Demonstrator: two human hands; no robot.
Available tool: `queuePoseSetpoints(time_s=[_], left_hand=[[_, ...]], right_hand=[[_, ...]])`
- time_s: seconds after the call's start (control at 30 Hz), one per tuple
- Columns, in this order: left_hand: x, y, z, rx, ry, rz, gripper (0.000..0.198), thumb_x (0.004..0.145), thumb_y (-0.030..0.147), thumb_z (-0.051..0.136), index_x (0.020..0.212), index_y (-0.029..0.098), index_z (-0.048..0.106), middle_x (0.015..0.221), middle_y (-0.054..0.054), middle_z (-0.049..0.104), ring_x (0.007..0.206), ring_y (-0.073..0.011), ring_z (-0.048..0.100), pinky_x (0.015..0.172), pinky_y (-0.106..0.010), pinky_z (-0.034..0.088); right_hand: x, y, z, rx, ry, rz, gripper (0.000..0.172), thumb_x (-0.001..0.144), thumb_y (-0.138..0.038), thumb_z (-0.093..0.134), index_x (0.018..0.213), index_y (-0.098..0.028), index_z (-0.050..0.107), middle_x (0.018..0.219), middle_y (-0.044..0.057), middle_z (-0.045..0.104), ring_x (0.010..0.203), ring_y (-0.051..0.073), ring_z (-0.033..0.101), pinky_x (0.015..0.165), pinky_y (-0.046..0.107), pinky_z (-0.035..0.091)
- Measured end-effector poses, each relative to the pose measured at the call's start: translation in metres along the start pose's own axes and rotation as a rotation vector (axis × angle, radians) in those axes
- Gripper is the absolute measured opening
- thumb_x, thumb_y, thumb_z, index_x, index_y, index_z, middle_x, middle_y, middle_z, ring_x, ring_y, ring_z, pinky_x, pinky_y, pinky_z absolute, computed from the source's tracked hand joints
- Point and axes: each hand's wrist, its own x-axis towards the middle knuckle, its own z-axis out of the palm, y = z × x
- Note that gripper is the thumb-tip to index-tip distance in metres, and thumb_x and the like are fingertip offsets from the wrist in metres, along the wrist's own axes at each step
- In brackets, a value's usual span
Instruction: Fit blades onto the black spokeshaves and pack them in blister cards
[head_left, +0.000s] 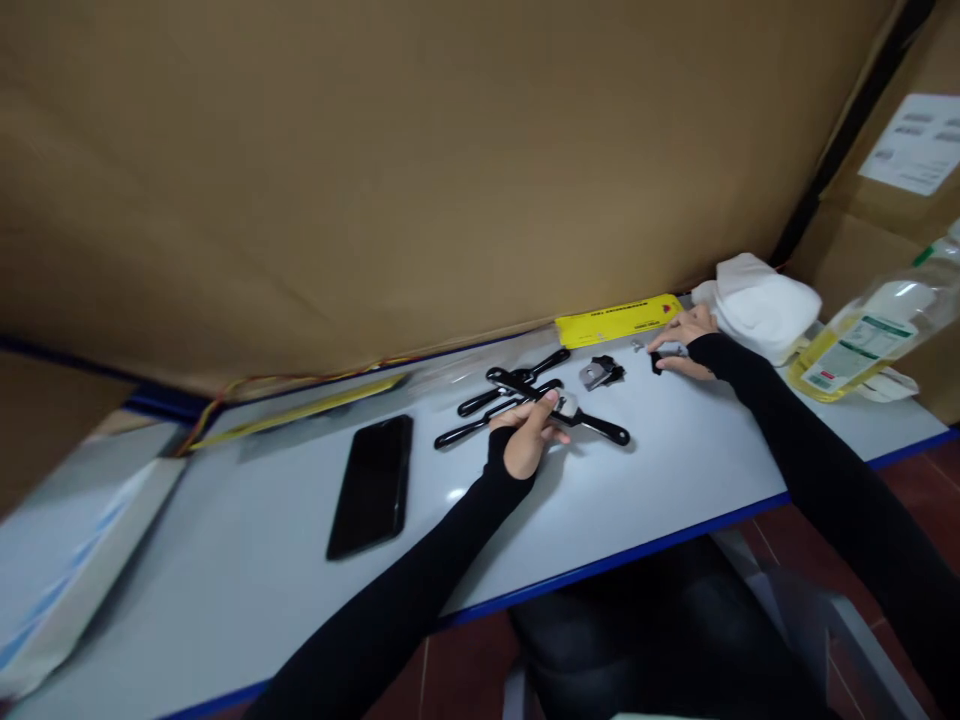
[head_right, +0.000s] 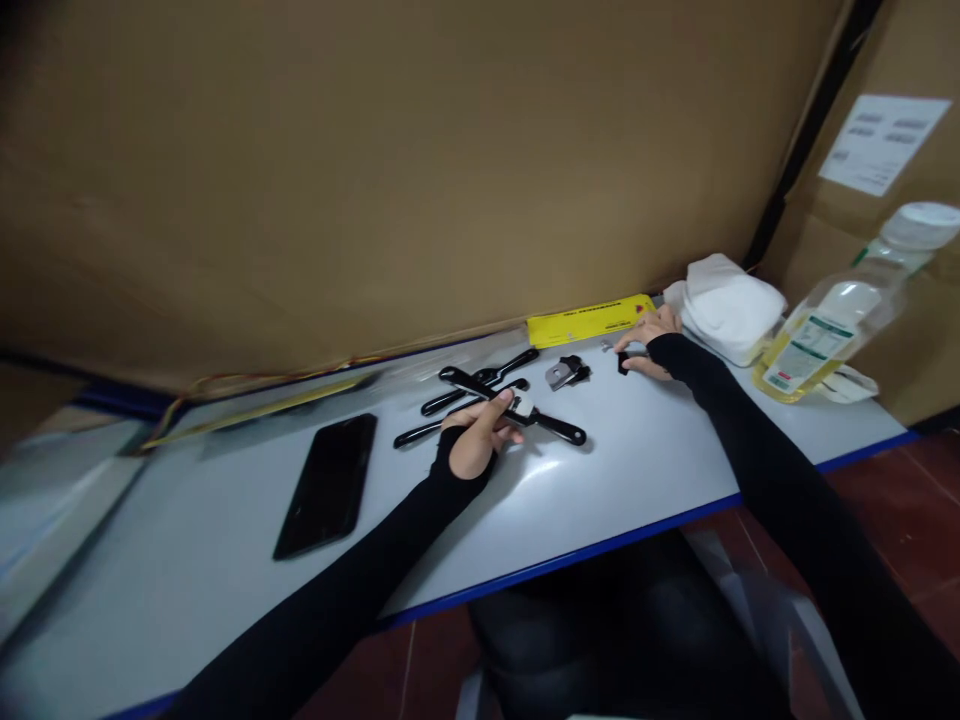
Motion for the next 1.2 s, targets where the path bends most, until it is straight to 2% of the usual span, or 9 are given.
queuePoseSetpoints(time_s=[0.1,0.2,0.27,0.33,0.53,0.67,0.87,1.07,1.2], left_hand=[[0.000,0.001,0.002,-0.008,-0.018,0.004,0.051,0.059,0.059,0.095,0.059,0.013,0.073,0.057,-0.006,0.069,0.046,-0.0145,0.064,0.044,-0.025,0.054],[-0.004,0.004,0.004,-0.010,-0.045,-0.003,0.053,0.060,0.059,0.094,0.057,0.012,0.071,0.060,-0.008,0.071,0.043,-0.0134,0.062,0.044,-0.026,0.055],[-0.008,0.007,0.005,-0.002,-0.059,-0.007,0.053,0.061,0.059,0.094,0.058,0.011,0.072,0.062,-0.010,0.073,0.043,-0.0136,0.062,0.044,-0.026,0.056],[-0.012,0.009,0.006,0.004,-0.074,-0.011,0.052,0.061,0.059,0.094,0.060,0.011,0.074,0.065,-0.011,0.075,0.043,-0.0136,0.063,0.044,-0.026,0.056],[-0.016,0.008,0.007,0.006,-0.102,-0.014,0.049,0.063,0.059,0.093,0.064,0.012,0.077,0.071,-0.012,0.077,0.048,-0.0147,0.065,0.045,-0.027,0.057],[-0.018,0.007,0.009,0.005,-0.094,-0.034,0.049,0.061,0.058,0.094,0.062,0.013,0.075,0.070,-0.011,0.077,0.048,-0.0148,0.065,0.049,-0.029,0.060],[-0.020,0.005,0.007,0.032,-0.146,-0.038,0.052,0.062,0.060,0.094,0.068,0.011,0.079,0.073,-0.013,0.079,0.055,-0.0206,0.072,0.058,-0.034,0.065],[-0.020,0.006,0.003,0.063,-0.199,-0.080,0.056,0.064,0.063,0.093,0.073,0.009,0.081,0.078,-0.016,0.080,0.060,-0.0252,0.077,0.062,-0.036,0.067],[-0.023,0.008,0.004,0.022,-0.213,-0.089,0.056,0.061,0.062,0.095,0.074,0.009,0.081,0.079,-0.016,0.081,0.069,-0.0277,0.079,0.070,-0.039,0.070]], right_hand=[[0.005,-0.002,0.001,0.094,0.033,0.017,0.023,0.077,-0.039,0.085,0.098,-0.029,0.083,0.116,0.012,0.073,0.121,0.042,0.051,0.103,0.058,0.040],[0.007,-0.012,0.000,0.253,0.074,-0.012,0.009,0.080,-0.028,0.078,0.085,-0.023,0.072,0.095,0.008,0.078,0.100,0.032,0.064,0.096,0.050,0.046],[0.005,-0.024,-0.005,0.361,0.066,-0.055,0.010,0.087,-0.031,0.071,0.090,-0.022,0.068,0.087,0.004,0.078,0.080,0.023,0.066,0.082,0.040,0.049],[0.001,-0.040,-0.011,0.500,0.078,-0.088,0.017,0.091,-0.038,0.069,0.098,-0.022,0.066,0.085,0.003,0.077,0.072,0.019,0.065,0.071,0.033,0.049],[-0.019,-0.100,-0.013,0.824,0.109,-0.194,0.030,0.099,-0.039,0.061,0.118,-0.020,0.073,0.089,0.005,0.076,0.072,0.016,0.064,0.069,0.029,0.049],[-0.026,-0.122,0.001,0.787,0.036,-0.341,0.032,0.097,-0.033,0.067,0.126,-0.021,0.068,0.084,0.000,0.072,0.066,0.013,0.056,0.065,0.027,0.045],[-0.021,-0.122,0.009,0.545,0.120,-0.501,0.012,0.096,-0.034,0.072,0.099,-0.022,0.069,0.081,0.002,0.070,0.072,0.016,0.054,0.071,0.029,0.044],[-0.019,-0.124,0.015,0.512,0.122,-0.428,0.018,0.096,-0.040,0.073,0.102,-0.023,0.074,0.076,0.000,0.071,0.064,0.015,0.054,0.067,0.029,0.042],[-0.020,-0.130,0.026,0.546,0.162,-0.387,0.018,0.096,-0.039,0.073,0.093,-0.022,0.078,0.071,0.000,0.070,0.061,0.014,0.055,0.065,0.028,0.042]])
